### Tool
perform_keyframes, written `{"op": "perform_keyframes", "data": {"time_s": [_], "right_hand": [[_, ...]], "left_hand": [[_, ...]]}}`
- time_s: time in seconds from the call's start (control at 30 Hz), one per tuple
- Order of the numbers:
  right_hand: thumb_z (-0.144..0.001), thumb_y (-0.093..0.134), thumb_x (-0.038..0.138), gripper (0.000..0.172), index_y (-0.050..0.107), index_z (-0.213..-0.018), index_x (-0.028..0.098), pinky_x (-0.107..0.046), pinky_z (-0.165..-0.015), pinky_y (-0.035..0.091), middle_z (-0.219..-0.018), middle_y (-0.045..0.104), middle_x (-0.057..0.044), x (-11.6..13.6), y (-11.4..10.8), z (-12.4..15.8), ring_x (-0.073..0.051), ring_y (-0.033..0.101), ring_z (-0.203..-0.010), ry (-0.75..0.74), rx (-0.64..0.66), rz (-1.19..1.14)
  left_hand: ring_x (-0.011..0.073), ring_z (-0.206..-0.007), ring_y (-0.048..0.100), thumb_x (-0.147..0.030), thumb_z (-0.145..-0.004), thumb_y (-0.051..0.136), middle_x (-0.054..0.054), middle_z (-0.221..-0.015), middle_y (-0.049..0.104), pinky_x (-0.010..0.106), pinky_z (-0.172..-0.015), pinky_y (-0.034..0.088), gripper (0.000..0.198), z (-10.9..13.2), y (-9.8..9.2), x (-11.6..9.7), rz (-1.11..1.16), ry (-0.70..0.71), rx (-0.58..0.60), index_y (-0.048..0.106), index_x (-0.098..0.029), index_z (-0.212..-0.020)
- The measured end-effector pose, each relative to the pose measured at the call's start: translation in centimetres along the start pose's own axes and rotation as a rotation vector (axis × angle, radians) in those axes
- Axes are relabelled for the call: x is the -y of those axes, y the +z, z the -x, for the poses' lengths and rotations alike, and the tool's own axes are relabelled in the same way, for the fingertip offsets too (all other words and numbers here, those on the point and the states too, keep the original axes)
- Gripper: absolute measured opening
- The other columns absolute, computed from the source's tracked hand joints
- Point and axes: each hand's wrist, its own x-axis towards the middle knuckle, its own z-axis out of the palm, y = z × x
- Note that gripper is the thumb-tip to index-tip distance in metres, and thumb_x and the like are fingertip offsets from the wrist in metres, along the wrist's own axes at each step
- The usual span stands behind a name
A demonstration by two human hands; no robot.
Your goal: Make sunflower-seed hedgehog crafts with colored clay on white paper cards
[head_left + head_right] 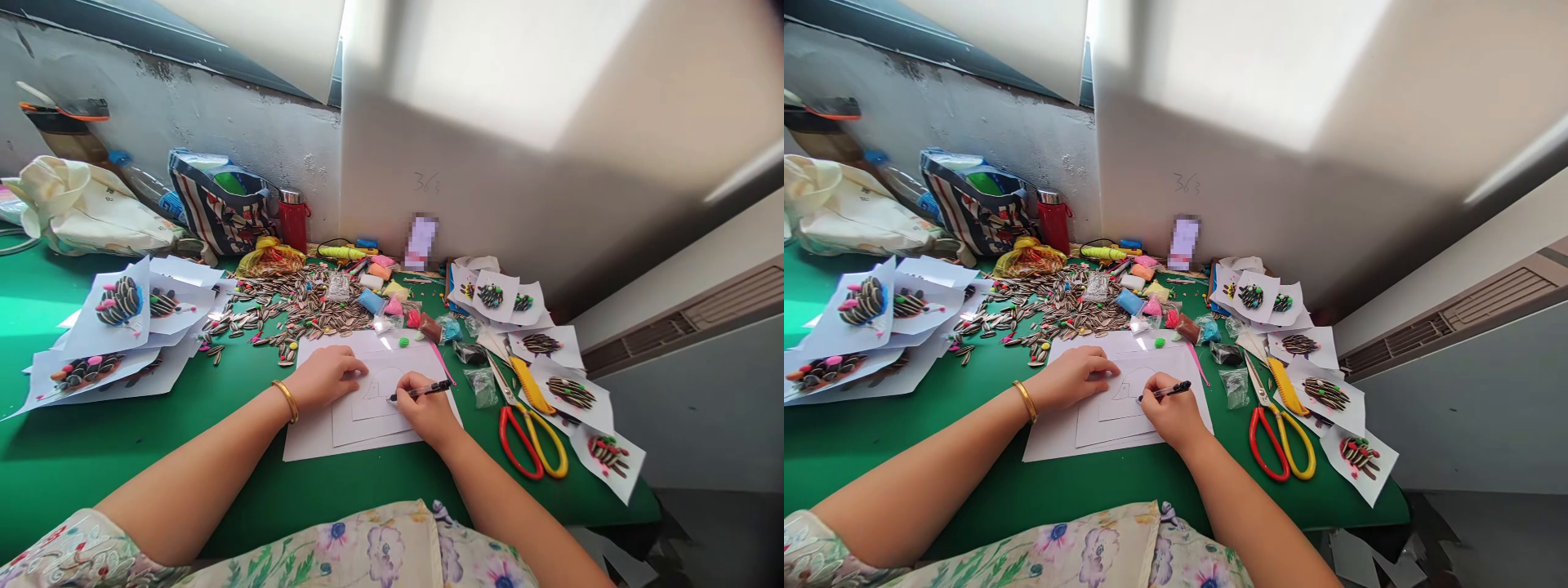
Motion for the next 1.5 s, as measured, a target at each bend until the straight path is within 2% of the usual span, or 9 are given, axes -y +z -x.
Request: {"op": "perform_keyframes", "data": {"time_s": [1.5], "right_hand": [[-0.076,0.049,0.024,0.010,0.052,-0.067,0.022,-0.026,-0.056,0.037,-0.062,0.053,0.003,0.02,-0.16,-0.34,-0.016,0.050,-0.061,-0.017,-0.029,-0.021]], "left_hand": [[0.0239,-0.096,0.061,-0.026,-0.082,0.066,0.005,-0.099,0.066,0.032,-0.084,0.045,0.028,0.04,0.02,0.03,-0.001,-0.002,0.003,0.073,-0.028,-0.109]]}}
